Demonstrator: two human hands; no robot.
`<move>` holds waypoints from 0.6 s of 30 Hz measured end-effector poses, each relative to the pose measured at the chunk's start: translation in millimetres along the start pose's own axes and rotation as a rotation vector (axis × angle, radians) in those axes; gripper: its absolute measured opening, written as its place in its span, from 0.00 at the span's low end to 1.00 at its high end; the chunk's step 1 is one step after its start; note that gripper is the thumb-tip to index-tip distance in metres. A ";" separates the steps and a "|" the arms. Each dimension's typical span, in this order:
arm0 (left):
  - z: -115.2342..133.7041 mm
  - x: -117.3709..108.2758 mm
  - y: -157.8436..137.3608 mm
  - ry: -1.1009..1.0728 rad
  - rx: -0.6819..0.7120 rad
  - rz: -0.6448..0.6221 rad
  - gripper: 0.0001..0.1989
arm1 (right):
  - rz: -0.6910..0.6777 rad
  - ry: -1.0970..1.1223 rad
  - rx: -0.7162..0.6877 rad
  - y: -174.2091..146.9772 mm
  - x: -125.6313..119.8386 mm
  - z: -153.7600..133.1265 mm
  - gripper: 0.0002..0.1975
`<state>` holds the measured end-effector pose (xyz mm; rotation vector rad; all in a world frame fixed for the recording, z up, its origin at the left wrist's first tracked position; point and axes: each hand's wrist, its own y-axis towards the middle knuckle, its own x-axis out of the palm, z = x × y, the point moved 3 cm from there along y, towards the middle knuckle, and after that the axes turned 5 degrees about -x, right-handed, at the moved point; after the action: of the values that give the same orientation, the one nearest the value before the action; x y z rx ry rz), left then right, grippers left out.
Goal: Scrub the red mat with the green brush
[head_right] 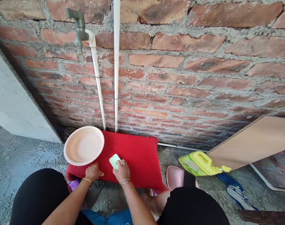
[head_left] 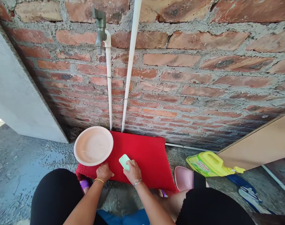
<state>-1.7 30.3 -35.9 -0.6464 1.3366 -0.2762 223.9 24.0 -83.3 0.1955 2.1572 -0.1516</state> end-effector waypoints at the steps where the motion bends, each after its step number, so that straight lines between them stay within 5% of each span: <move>1: -0.1 -0.3 -0.1 0.001 0.002 0.001 0.25 | 0.001 0.008 0.004 0.0 2.9 -1.7 0.16; 5: 0.5 -2.8 -1.7 0.014 -0.002 -0.015 0.26 | 0.042 0.006 0.040 7.9 -12.8 16.1 0.17; 10: 1.6 -5.8 -3.7 -0.008 -0.012 -0.020 0.25 | 0.342 0.023 0.409 16.7 -56.6 67.0 0.20; 12: 1.2 -4.8 -3.2 -0.019 -0.011 -0.023 0.24 | 0.392 0.022 0.436 14.5 -57.6 68.6 0.21; 14: 0.4 -2.8 -1.8 -0.024 -0.008 -0.018 0.24 | 0.308 -0.019 0.289 10.2 -44.5 51.9 0.20; 18: -1.2 1.1 1.6 -0.022 -0.004 -0.002 0.25 | -0.012 -0.108 -0.235 -5.8 -2.9 -8.9 0.15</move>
<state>-2.9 30.6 -37.8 -0.6529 1.3152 -0.2676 217.2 19.7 -75.7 0.0376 2.0493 0.0829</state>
